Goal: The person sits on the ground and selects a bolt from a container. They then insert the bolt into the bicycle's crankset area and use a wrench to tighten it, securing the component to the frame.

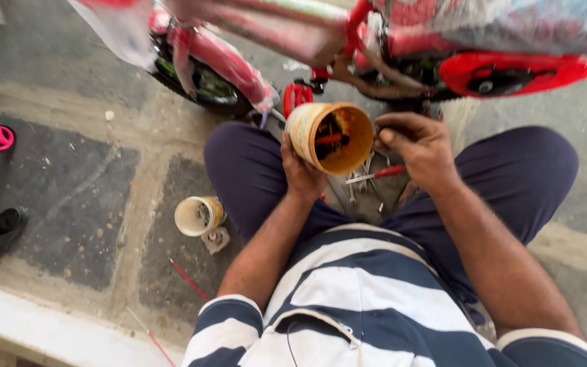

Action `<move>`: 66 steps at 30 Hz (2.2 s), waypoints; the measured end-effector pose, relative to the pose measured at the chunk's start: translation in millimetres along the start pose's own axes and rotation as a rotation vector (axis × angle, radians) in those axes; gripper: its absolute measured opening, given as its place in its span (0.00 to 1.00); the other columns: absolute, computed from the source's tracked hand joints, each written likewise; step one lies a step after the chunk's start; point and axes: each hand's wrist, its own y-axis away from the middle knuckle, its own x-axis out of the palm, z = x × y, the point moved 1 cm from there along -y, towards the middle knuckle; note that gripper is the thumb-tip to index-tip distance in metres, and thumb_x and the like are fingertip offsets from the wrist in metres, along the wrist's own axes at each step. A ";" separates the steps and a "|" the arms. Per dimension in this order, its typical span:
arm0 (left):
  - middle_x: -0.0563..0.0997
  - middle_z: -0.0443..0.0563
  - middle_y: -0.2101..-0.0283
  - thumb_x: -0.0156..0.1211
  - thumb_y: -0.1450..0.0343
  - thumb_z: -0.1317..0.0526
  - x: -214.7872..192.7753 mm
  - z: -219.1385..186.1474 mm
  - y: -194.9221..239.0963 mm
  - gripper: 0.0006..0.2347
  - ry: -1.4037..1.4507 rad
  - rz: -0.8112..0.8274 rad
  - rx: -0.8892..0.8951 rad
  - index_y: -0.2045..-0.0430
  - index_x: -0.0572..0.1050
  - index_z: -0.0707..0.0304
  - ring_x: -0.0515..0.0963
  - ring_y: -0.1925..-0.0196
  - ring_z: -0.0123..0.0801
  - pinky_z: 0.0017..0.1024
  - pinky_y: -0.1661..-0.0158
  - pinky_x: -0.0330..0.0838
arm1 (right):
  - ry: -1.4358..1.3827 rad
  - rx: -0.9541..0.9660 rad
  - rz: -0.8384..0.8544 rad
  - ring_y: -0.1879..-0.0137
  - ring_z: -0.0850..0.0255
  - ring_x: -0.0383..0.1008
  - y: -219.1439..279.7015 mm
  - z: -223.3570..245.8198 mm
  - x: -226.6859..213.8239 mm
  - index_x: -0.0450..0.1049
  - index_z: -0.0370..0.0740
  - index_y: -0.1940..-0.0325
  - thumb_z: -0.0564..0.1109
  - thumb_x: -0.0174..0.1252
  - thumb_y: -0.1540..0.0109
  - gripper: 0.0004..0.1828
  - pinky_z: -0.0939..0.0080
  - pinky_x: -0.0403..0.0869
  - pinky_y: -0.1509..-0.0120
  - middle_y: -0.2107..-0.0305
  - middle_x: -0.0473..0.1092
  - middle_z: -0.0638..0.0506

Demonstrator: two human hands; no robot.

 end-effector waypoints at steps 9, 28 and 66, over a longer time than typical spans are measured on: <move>0.79 0.51 0.43 0.41 0.22 0.39 13.2 -1.2 10.6 0.26 -0.125 -0.099 -0.042 0.40 0.71 0.57 0.78 0.40 0.41 0.45 0.39 0.72 | -0.291 0.078 -0.062 0.54 0.60 0.80 -5.1 -46.0 -34.9 0.75 0.34 0.49 0.32 0.58 0.33 0.08 0.62 0.80 0.46 0.57 0.78 0.45; 0.72 0.63 0.38 0.45 0.34 0.27 -17.8 23.7 -10.7 0.41 -0.719 -0.342 -0.379 0.35 0.65 0.60 0.75 0.37 0.49 0.54 0.38 0.70 | 0.582 -0.004 -0.066 0.62 0.59 0.79 18.3 -30.3 -24.4 0.77 0.31 0.54 0.34 0.59 0.38 0.08 0.58 0.77 0.58 0.63 0.77 0.44; 0.80 0.61 0.63 0.86 0.36 0.55 -155.2 -321.3 307.7 0.20 -2.063 -1.434 0.653 0.74 0.77 0.72 0.77 0.63 0.48 0.44 0.59 0.74 | 0.067 0.029 -0.099 0.53 0.64 0.80 14.5 -62.2 -54.4 0.77 0.30 0.45 0.30 0.62 0.31 0.10 0.66 0.80 0.43 0.57 0.77 0.49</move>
